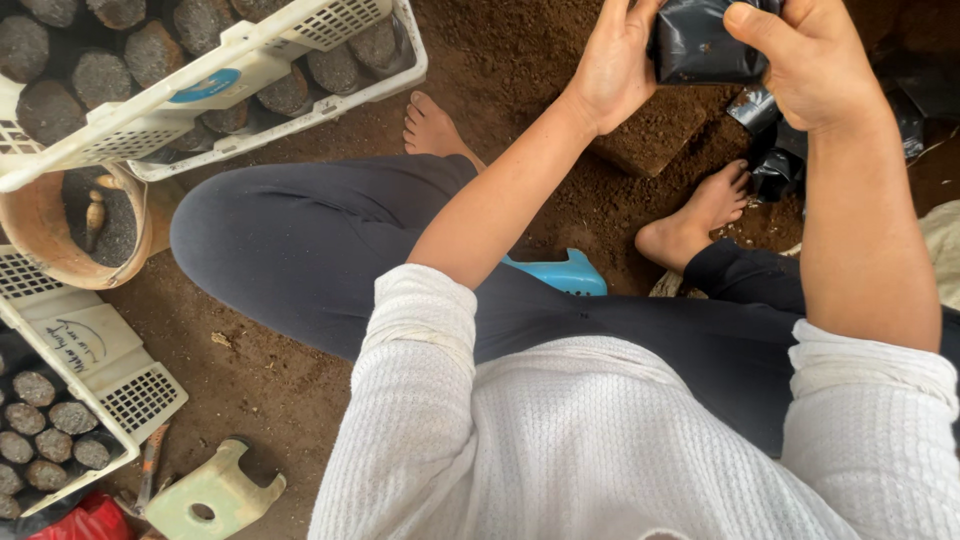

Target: The person scoops soil into small black plastic pouches, places a seedling into each pouch, and then adds more soil to fill them. The filled pouches are placed into a white plastic crate.

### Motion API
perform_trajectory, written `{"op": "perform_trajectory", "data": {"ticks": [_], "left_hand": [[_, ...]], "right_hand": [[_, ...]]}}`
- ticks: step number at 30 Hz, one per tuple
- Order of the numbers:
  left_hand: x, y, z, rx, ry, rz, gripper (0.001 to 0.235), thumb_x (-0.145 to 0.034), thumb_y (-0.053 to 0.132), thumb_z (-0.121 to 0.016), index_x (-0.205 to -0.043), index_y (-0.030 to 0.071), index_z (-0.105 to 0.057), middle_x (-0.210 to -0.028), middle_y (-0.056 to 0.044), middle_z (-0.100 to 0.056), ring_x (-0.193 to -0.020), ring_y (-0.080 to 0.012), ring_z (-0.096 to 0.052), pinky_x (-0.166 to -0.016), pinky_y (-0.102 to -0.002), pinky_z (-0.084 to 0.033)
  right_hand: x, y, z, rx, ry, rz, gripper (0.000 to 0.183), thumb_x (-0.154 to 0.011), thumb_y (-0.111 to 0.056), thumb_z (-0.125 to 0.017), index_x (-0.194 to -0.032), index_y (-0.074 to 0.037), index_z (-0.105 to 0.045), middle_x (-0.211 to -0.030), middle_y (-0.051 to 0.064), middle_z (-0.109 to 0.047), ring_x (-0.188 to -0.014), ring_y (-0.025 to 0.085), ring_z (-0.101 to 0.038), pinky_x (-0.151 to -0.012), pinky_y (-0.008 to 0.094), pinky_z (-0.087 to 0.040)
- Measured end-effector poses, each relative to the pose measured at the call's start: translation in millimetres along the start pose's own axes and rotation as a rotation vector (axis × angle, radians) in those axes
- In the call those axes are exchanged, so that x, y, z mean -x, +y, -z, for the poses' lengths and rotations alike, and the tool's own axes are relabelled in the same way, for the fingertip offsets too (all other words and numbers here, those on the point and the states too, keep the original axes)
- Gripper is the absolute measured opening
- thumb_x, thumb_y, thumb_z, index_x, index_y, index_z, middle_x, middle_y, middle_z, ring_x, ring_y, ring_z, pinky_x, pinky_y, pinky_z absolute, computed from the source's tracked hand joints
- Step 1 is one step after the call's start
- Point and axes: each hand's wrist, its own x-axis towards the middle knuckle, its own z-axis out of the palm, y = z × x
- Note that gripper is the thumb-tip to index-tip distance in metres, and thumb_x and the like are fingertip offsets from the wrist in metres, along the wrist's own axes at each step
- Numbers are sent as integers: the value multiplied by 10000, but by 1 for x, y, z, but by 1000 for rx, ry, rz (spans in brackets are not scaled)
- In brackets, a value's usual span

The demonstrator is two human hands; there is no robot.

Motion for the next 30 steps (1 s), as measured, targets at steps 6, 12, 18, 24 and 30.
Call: {"op": "perform_trajectory", "data": {"ticks": [6,12,18,24,30], "left_hand": [[2,-7,4,86,-31,37,804,-1089,688,-163,-1590,83,-334,-1492,-207,-503,-1364,-380,-567,-1128,-641,-526],[6,-11,-3,250,-38,80,762,-1072,664,-189,-1587,112,-290,-1472,-223,-499,-1375,-384,-546,-1126,-631,-498],[17,-65,2,-79,200,99,766,-1070,653,-194,-1620,123,-246,-1489,-237,-490,-1399,-419,-502,-1154,-607,-470],[57,-80,42,-1784,-483,-302,487,-1125,474,-444,-1537,215,-452,-1625,-41,-380,-1488,-277,-420,-1200,-511,-347],[0,-35,88,-1854,-212,513,500,-1092,378,-465,-1543,163,-445,-1199,-132,-731,-1072,-316,-707,-950,-444,-556]], "right_hand": [[5,-34,-8,910,-30,51,305,-989,-155,-800,-1180,44,-671,-920,110,-634,-688,168,-487,-558,325,-382],[1,-36,-17,613,-49,-9,246,-971,-194,-730,-1136,-33,-643,-933,-32,-656,-660,45,-514,-477,264,-363],[22,-2,9,915,88,176,282,-1174,-156,-626,-988,57,-620,-768,121,-561,-654,176,-497,-589,344,-374],[28,35,30,885,105,278,421,-1183,-102,-669,-829,53,-505,-777,132,-462,-683,251,-452,-648,369,-374],[21,77,11,931,98,279,357,-1142,-180,-707,-851,-3,-601,-839,118,-563,-738,290,-563,-663,378,-461]]}}
